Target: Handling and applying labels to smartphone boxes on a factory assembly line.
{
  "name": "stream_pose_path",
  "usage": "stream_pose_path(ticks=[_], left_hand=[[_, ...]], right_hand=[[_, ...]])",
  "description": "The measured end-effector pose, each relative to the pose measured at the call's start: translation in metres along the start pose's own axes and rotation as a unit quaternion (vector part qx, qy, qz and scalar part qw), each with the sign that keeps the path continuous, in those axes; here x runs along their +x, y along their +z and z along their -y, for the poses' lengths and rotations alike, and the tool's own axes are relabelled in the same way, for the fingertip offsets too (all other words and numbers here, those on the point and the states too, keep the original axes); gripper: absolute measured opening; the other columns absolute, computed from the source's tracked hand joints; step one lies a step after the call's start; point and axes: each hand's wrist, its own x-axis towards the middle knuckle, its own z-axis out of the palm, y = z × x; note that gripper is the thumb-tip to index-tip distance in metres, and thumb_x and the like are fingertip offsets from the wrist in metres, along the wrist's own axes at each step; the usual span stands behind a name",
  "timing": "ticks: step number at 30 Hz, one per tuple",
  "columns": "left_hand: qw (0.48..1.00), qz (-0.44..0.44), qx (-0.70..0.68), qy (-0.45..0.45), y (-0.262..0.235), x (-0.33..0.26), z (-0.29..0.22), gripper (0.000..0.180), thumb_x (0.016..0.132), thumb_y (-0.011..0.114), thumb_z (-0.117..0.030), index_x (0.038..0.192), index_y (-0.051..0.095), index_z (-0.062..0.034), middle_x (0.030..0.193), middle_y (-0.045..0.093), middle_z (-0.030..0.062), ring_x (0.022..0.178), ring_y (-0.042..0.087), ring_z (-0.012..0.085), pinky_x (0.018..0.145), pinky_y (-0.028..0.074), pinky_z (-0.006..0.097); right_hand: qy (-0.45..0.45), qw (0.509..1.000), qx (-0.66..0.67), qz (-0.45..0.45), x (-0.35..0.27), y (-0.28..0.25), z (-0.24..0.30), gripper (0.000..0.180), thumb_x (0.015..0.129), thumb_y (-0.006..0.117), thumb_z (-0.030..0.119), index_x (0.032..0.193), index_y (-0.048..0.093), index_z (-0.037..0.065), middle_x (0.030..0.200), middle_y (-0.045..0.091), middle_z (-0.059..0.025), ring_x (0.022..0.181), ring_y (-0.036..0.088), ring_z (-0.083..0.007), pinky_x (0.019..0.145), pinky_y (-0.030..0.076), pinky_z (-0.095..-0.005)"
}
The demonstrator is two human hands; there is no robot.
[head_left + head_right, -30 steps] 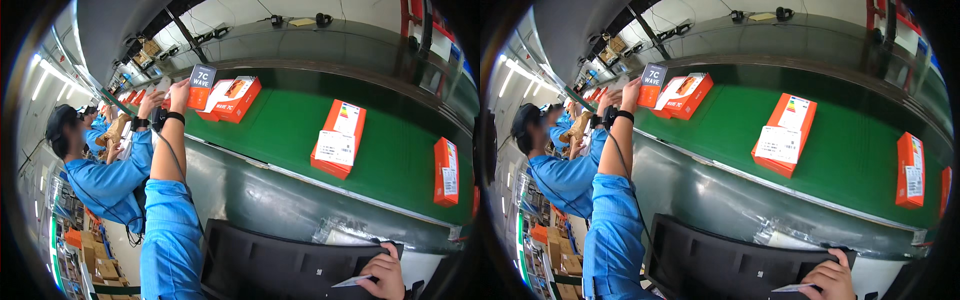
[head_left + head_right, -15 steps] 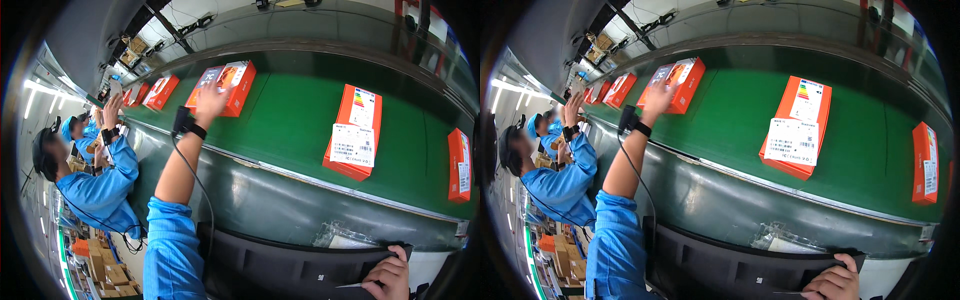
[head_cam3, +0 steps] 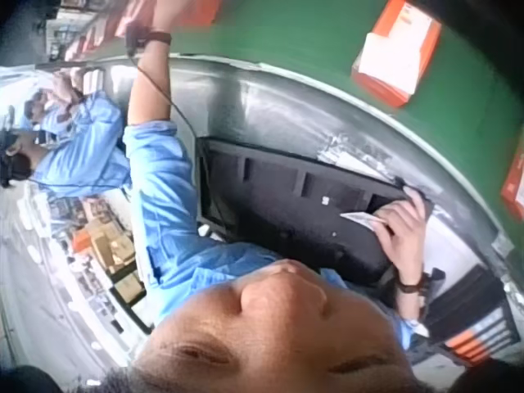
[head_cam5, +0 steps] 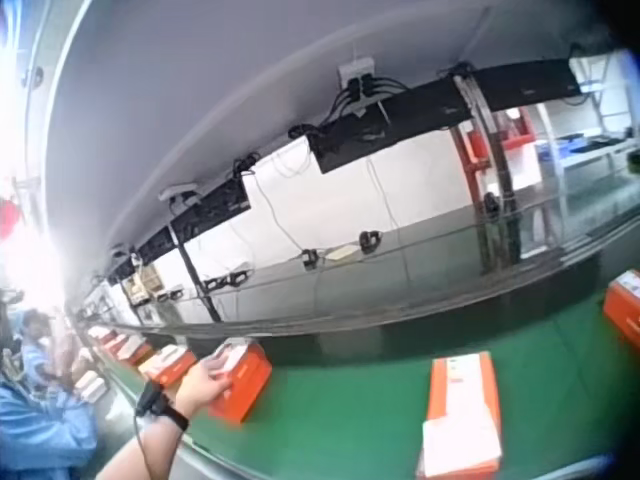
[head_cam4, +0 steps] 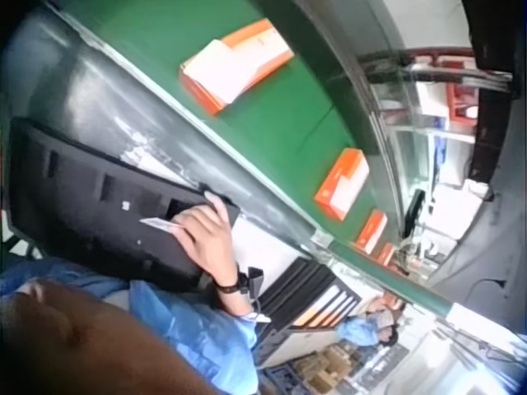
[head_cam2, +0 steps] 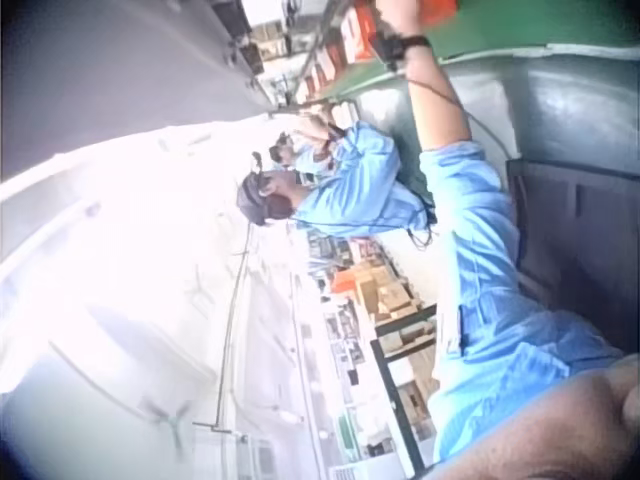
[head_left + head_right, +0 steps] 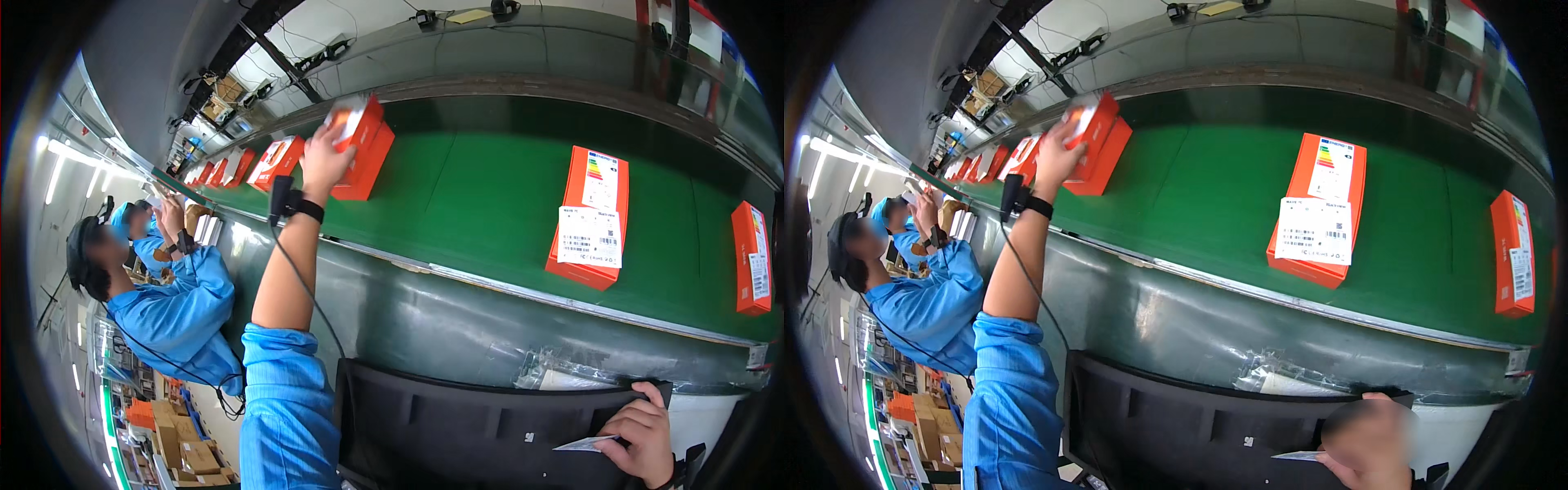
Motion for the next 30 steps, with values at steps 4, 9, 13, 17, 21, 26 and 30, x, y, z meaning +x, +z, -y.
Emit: stream_pose_path(ticks=[4,9,13,17,21,26,30], left_hand=[[0.992,0.105,-0.064,-0.008,0.029,0.003,0.033,0.066,0.074,0.066,-0.043,0.137,0.054,-0.0228,0.146,0.045,0.0104,0.129,0.048,0.0312,0.105,0.039,0.043],[0.973,0.184,0.118,-0.078,0.031,-0.018,-0.046,0.076,0.075,0.063,-0.045,0.146,0.037,-0.0380,0.154,0.034,0.0022,0.131,0.043,0.0361,0.104,0.035,0.058],[0.983,0.146,0.072,-0.080,0.065,-0.029,-0.043,0.077,0.075,0.068,-0.043,0.145,0.035,-0.0405,0.154,0.032,0.0000,0.133,0.040,0.0372,0.101,0.033,0.064],[0.909,0.239,-0.320,-0.121,0.016,-0.010,-0.033,0.050,0.089,0.056,-0.018,0.137,0.047,-0.0103,0.124,0.061,0.0132,0.108,0.061,0.0266,0.093,0.049,0.038],[0.715,0.096,-0.603,-0.340,-0.015,-0.015,0.010,0.049,0.096,0.047,-0.019,0.142,0.042,-0.0054,0.135,0.056,0.0110,0.121,0.055,0.0255,0.098,0.043,0.033],[0.714,0.208,-0.668,-0.031,-0.059,-0.141,-0.134,0.028,0.097,0.047,-0.022,0.109,0.062,-0.0022,0.104,0.066,0.0095,0.090,0.063,0.0160,0.077,0.049,0.029],[0.640,0.485,-0.588,0.103,-0.148,-0.279,-0.265,0.039,0.089,0.069,-0.015,0.122,0.056,0.0002,0.102,0.067,0.0075,0.089,0.063,0.0118,0.078,0.051,0.026]], right_hand=[[-0.038,0.998,0.028,0.047,0.005,-0.015,0.009,0.021,0.070,0.075,0.011,0.086,0.063,0.006,0.080,0.062,-0.0085,0.082,0.060,-0.0264,0.100,0.038,-0.0472],[0.025,1.000,-0.010,0.004,-0.011,-0.003,0.008,0.020,0.069,0.078,0.027,0.068,0.063,0.013,0.067,0.064,0.0018,0.067,0.059,-0.0177,0.101,0.036,-0.0468],[0.008,0.997,0.011,0.071,-0.004,-0.014,0.002,0.020,0.069,0.077,0.018,0.080,0.064,0.008,0.079,0.062,-0.0060,0.081,0.060,-0.0246,0.105,0.036,-0.0508],[-0.035,0.998,0.044,-0.006,0.005,-0.012,-0.007,0.011,0.080,0.071,0.016,0.082,0.064,0.007,0.080,0.063,-0.0086,0.077,0.061,-0.0262,0.097,0.043,-0.0462],[0.158,0.911,0.330,-0.190,-0.025,-0.016,-0.011,0.014,0.090,0.064,0.014,0.089,0.061,0.001,0.084,0.062,-0.0038,0.076,0.057,-0.0106,0.071,0.047,-0.0269],[0.177,0.942,0.241,-0.153,-0.032,-0.022,-0.001,0.012,0.087,0.066,0.011,0.088,0.063,-0.001,0.074,0.062,-0.0029,0.070,0.055,-0.0065,0.063,0.044,-0.0238],[0.120,0.976,0.173,-0.061,-0.029,-0.010,0.053,0.014,0.083,0.068,0.012,0.087,0.065,0.000,0.074,0.066,-0.0127,0.069,0.066,-0.0220,0.062,0.049,-0.0311]])
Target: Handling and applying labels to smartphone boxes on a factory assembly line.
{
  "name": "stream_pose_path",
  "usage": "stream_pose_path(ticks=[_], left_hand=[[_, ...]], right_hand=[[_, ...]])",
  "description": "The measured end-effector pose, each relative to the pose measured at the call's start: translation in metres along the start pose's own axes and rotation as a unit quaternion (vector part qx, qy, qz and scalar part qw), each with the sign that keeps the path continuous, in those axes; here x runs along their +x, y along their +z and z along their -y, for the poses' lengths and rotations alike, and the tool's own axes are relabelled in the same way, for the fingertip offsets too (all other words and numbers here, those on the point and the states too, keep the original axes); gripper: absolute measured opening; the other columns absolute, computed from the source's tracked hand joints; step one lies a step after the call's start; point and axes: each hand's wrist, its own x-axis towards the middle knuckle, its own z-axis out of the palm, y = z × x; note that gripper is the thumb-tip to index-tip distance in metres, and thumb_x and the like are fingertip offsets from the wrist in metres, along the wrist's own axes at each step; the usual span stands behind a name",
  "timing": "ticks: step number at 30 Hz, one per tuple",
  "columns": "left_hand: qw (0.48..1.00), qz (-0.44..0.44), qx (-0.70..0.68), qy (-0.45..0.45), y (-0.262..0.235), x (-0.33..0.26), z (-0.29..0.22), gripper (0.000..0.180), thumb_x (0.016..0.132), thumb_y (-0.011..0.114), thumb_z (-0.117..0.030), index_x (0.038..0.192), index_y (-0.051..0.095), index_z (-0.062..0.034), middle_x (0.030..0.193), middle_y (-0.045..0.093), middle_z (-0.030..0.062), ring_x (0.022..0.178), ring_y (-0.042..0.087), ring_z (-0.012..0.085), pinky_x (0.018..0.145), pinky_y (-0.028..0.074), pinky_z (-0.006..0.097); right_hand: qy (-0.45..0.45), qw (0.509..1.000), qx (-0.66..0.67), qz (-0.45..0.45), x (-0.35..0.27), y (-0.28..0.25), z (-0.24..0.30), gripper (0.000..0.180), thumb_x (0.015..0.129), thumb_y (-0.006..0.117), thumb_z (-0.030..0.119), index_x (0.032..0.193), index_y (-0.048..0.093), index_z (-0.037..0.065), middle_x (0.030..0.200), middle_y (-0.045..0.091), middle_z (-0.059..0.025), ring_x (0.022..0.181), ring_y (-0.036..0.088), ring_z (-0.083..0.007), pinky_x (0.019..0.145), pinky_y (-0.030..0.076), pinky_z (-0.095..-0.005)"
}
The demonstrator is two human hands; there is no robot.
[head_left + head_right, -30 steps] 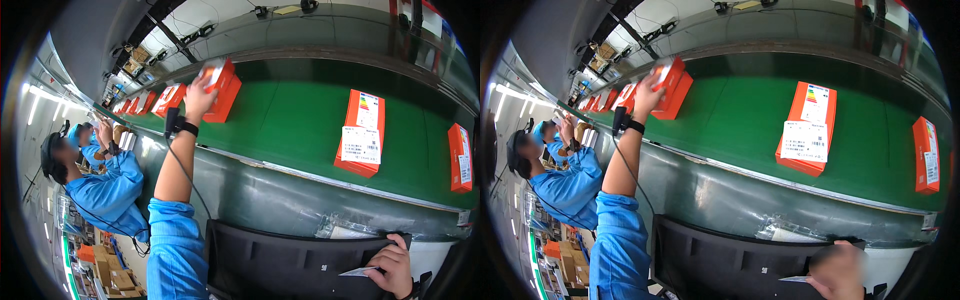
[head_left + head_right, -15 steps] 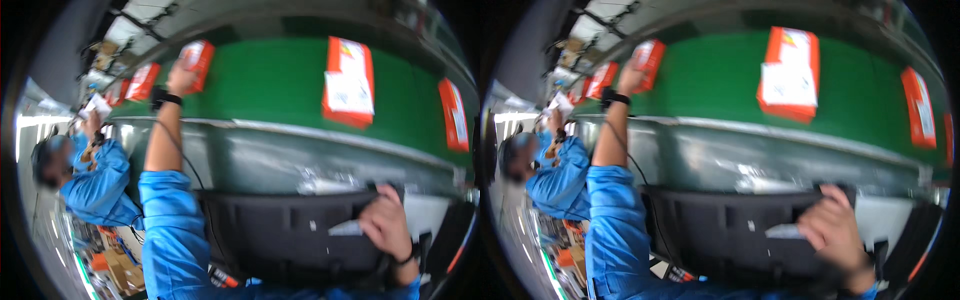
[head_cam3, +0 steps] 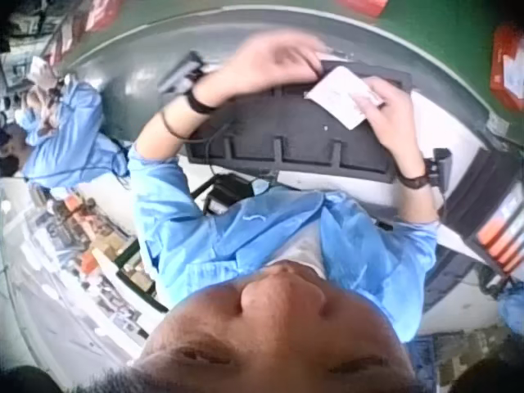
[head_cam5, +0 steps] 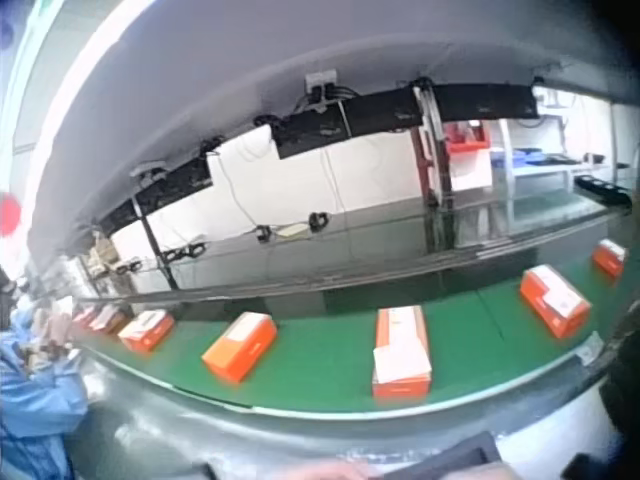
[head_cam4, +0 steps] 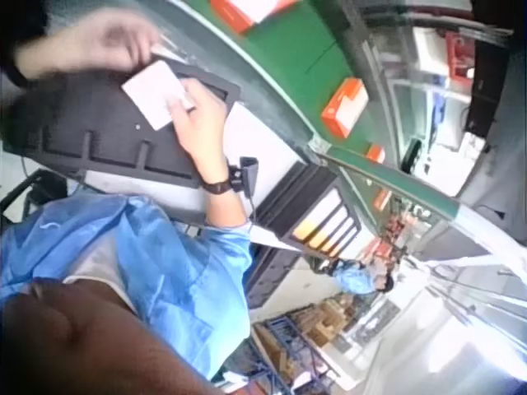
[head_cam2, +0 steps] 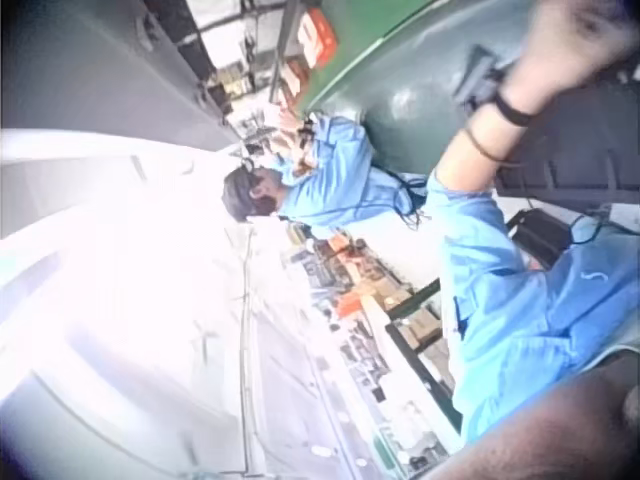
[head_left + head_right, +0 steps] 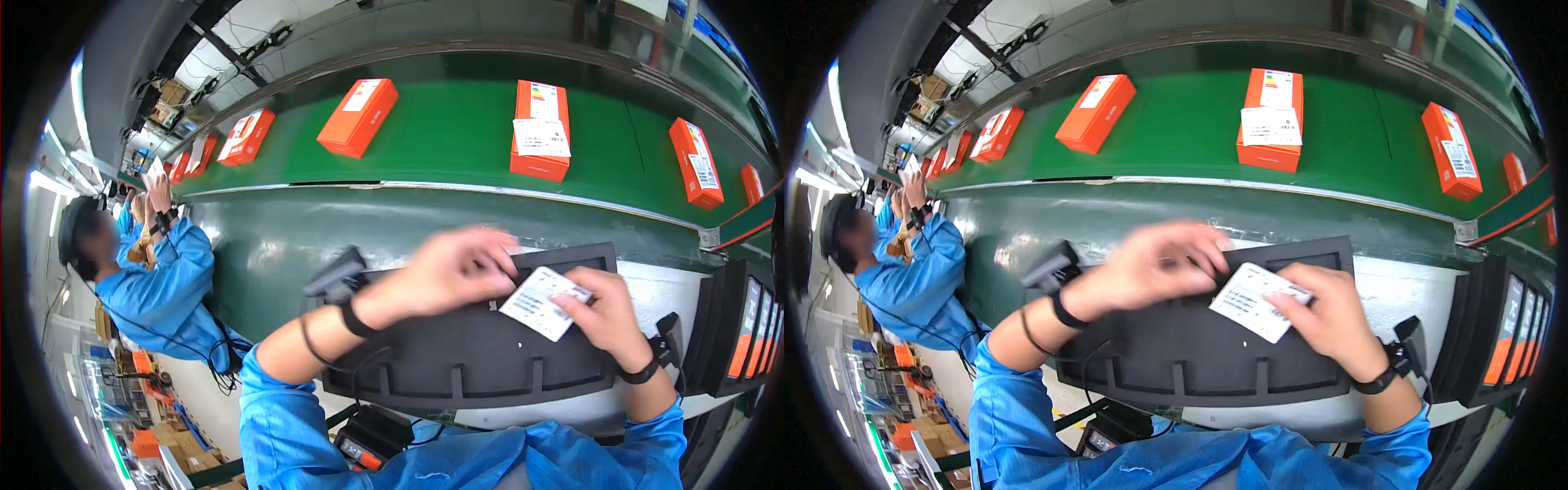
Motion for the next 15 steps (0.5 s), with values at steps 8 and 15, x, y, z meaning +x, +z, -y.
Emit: stream_pose_path(ticks=[8,15], left_hand=[[0.913,-0.377,0.122,0.096,-0.150,0.024,0.052,0.008,0.086,0.065,-0.004,0.092,0.065,0.0019,0.083,0.067,0.0061,0.072,0.062,0.0120,0.065,0.050,0.026],[0.776,-0.419,0.464,-0.083,-0.341,-0.007,0.137,0.035,0.092,0.046,-0.022,0.111,0.064,0.0021,0.098,0.068,0.0212,0.090,0.064,0.0358,0.078,0.049,0.047]], right_hand=[[-0.134,0.967,-0.212,0.031,-0.058,0.017,0.020,0.061,0.072,0.078,0.023,0.126,0.055,0.007,0.114,0.057,-0.0120,0.104,0.054,-0.0288,0.092,0.044,-0.0379],[-0.213,0.908,-0.361,0.019,-0.157,0.067,-0.025,0.052,0.084,0.051,0.013,0.136,0.049,0.018,0.109,0.055,-0.0071,0.102,0.055,-0.0230,0.088,0.043,-0.0351]])
